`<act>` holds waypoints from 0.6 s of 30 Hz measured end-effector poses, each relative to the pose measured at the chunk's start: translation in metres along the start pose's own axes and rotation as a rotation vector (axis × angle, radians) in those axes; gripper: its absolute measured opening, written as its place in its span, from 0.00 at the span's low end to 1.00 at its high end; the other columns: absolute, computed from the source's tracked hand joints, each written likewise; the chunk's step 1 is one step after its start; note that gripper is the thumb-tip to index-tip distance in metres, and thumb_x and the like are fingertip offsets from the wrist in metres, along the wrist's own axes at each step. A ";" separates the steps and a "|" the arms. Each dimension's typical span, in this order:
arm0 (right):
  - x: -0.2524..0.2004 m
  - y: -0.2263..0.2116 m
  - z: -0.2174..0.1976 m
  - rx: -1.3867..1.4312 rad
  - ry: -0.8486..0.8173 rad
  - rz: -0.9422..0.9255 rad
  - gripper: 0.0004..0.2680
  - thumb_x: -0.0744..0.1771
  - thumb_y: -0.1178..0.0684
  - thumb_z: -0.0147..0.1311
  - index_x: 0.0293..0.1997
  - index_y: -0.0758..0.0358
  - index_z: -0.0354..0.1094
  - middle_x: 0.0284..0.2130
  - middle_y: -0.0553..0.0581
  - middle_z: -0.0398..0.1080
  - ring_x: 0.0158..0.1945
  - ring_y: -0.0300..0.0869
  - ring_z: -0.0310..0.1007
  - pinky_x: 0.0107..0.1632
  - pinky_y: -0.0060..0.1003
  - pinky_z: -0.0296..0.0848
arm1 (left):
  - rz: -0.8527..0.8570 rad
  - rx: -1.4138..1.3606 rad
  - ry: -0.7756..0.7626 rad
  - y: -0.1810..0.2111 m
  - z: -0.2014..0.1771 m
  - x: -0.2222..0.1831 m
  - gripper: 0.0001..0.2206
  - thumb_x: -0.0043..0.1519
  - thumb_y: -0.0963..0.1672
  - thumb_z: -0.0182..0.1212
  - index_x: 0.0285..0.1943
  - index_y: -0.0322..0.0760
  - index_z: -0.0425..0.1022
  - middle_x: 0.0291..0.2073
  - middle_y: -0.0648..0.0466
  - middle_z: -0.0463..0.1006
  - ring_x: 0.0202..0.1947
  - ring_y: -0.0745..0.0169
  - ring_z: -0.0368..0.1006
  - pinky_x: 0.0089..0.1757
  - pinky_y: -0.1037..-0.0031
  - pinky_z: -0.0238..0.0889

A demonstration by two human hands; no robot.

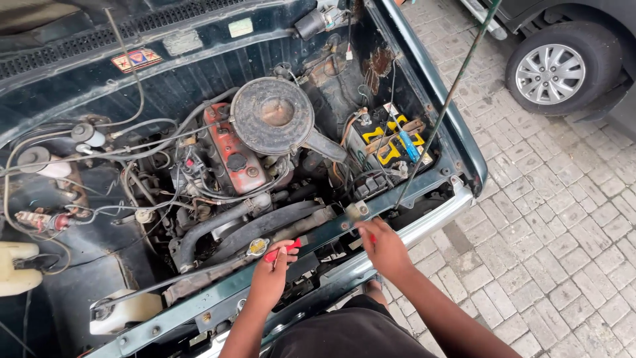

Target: The person is using a small paintbrush to remove dust and debris from various components within a car's engine bay, including the air filter housing, battery, and radiator area.

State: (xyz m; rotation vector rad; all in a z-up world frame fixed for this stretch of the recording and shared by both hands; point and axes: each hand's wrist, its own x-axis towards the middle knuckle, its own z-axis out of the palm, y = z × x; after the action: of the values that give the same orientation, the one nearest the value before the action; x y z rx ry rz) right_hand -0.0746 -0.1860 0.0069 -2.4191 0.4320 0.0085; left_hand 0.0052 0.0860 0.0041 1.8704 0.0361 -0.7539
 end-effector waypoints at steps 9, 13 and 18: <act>0.006 0.010 0.017 0.293 0.077 0.120 0.15 0.71 0.50 0.37 0.55 0.51 0.75 0.52 0.54 0.72 0.41 0.41 0.74 0.31 0.37 0.70 | -0.022 -0.048 0.051 -0.013 -0.045 -0.021 0.18 0.70 0.50 0.41 0.59 0.50 0.77 0.52 0.58 0.86 0.53 0.65 0.82 0.54 0.69 0.71; -0.004 -0.035 0.009 -0.066 0.105 0.196 0.13 0.72 0.46 0.40 0.60 0.49 0.71 0.52 0.55 0.71 0.22 0.38 0.72 0.24 0.37 0.86 | -0.055 -0.039 0.016 -0.012 -0.061 -0.032 0.18 0.71 0.49 0.40 0.61 0.49 0.76 0.54 0.57 0.85 0.55 0.64 0.81 0.56 0.67 0.72; -0.031 -0.059 0.059 0.417 -0.172 0.076 0.19 0.70 0.38 0.38 0.54 0.55 0.76 0.40 0.55 0.77 0.39 0.40 0.73 0.45 0.36 0.75 | -0.045 -0.038 0.033 -0.019 -0.076 -0.029 0.18 0.71 0.49 0.40 0.60 0.49 0.76 0.53 0.56 0.86 0.55 0.64 0.81 0.55 0.68 0.71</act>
State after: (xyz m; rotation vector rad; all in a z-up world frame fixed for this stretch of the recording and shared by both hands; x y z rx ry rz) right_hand -0.0790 -0.0975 0.0018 -1.9735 0.4012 0.1443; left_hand 0.0118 0.1678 0.0205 1.8509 0.1128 -0.7477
